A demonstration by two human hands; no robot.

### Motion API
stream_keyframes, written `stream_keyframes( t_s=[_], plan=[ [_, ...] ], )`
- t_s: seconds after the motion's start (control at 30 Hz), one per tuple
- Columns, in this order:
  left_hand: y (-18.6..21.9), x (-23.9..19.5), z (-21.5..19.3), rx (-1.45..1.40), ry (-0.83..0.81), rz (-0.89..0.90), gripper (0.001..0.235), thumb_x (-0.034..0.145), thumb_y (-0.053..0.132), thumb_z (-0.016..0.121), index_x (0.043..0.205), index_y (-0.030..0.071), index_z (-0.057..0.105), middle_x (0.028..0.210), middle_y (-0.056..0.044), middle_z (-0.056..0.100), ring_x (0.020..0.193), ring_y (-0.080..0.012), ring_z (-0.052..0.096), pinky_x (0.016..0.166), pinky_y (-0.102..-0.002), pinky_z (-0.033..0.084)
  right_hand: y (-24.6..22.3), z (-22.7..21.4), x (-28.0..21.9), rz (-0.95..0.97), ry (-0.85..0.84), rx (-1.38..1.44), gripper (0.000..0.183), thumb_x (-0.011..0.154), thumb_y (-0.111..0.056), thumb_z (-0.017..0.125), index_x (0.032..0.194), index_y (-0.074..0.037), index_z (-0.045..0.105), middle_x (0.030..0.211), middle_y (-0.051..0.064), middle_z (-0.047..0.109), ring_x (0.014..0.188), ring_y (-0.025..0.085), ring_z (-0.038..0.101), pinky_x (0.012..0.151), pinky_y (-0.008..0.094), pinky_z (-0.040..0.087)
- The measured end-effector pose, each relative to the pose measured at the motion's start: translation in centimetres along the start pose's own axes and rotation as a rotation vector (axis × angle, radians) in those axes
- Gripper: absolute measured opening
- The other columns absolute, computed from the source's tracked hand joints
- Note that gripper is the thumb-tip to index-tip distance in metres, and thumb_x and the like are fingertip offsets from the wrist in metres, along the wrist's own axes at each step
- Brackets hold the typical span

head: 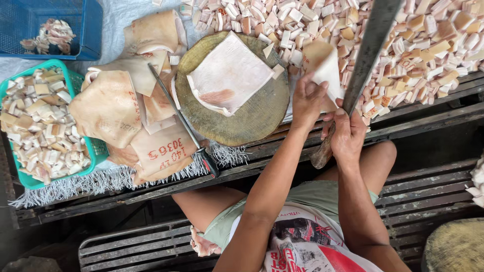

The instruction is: The person uses a large knife to cut sheets of animal skin into small rectangular pieces on a wooden chopping board, occasionally sharpening the knife with a honing rod.

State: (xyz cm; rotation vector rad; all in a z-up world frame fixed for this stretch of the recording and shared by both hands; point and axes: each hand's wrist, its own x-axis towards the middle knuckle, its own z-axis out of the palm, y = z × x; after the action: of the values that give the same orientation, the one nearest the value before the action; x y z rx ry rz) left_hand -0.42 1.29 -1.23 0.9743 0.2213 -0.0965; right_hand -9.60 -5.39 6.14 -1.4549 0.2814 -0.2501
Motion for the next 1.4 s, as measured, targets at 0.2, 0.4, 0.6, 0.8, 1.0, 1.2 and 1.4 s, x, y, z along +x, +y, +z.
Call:
stream_keyframes(
  t_s=[0.2,0.4,0.6,0.8,1.0,1.2,1.4],
  plan=[
    [-0.8,-0.4,-3.6,0.196,-0.086,-0.075,0.024,0.095,0.011,0.07,0.118,0.003,0.073,0.096,-0.003,0.069,0.082,-0.0081,0.066,0.067,-0.023,0.054,2.0,0.9,0.2,0.017,-0.061,-0.058,0.035,0.111,-0.014,0.048,0.139,0.007,0.054,0.092,0.008,0.067,0.06,0.012,0.058,0.052,0.027,0.05],
    [4.6,-2.1,-8.6,0.916,0.292,0.424,0.015,0.099,0.02,0.072,0.112,0.014,0.076,0.106,-0.004,0.075,0.086,-0.0142,0.072,0.075,-0.03,0.06,2.6,2.8,0.0,0.02,-0.232,-0.081,0.023,0.11,-0.015,0.05,0.124,0.003,0.053,0.094,0.006,0.067,0.066,0.01,0.061,0.054,0.027,0.052],
    [13.1,-0.9,-18.7,1.533,0.938,0.596,0.085,0.069,0.038,0.089,0.133,-0.005,0.053,0.124,-0.036,0.062,0.108,-0.0495,0.059,0.09,-0.063,0.047,3.2,5.9,0.1,0.068,-0.316,-0.355,0.019,0.109,-0.018,0.054,0.109,0.001,0.055,0.079,0.006,0.061,0.059,0.012,0.055,0.05,0.029,0.045],
    [11.2,1.9,-22.0,1.015,0.649,0.285,0.071,0.077,0.024,0.083,0.13,-0.012,0.051,0.111,-0.025,0.071,0.103,-0.0402,0.069,0.094,-0.053,0.058,3.4,6.4,-1.7,0.032,-0.34,-0.488,0.021,0.11,-0.02,0.05,0.109,0.001,0.056,0.071,0.007,0.061,0.059,0.014,0.061,0.053,0.031,0.049],
    [12.3,-2.9,-20.2,0.258,0.233,-0.022,0.024,0.092,0.008,0.07,0.113,-0.004,0.071,0.108,-0.017,0.074,0.099,-0.0276,0.072,0.084,-0.043,0.064,1.3,3.1,-3.2,-0.036,-0.363,-0.627,0.024,0.11,-0.022,0.052,0.111,0.002,0.057,0.074,0.011,0.066,0.063,0.023,0.067,0.058,0.038,0.053],
    [11.9,-10.8,-22.2,0.265,0.24,-0.067,0.026,0.092,0.009,0.068,0.115,-0.003,0.071,0.104,-0.012,0.076,0.089,-0.0165,0.073,0.074,-0.033,0.063,0.5,0.1,-6.8,-0.055,-0.406,-0.978,0.023,0.108,-0.021,0.053,0.117,0.0,0.053,0.075,0.025,0.067,0.069,0.048,0.065,0.062,0.056,0.05],
    [10.8,-10.0,-23.3,0.498,0.375,0.083,0.026,0.095,0.009,0.069,0.116,-0.007,0.068,0.101,-0.01,0.076,0.086,-0.014,0.068,0.08,-0.028,0.054,3.0,0.0,-8.1,-0.264,-0.492,-1.119,0.021,0.106,-0.021,0.055,0.11,-0.001,0.049,0.081,0.029,0.068,0.071,0.052,0.065,0.062,0.06,0.051]
  ],
)
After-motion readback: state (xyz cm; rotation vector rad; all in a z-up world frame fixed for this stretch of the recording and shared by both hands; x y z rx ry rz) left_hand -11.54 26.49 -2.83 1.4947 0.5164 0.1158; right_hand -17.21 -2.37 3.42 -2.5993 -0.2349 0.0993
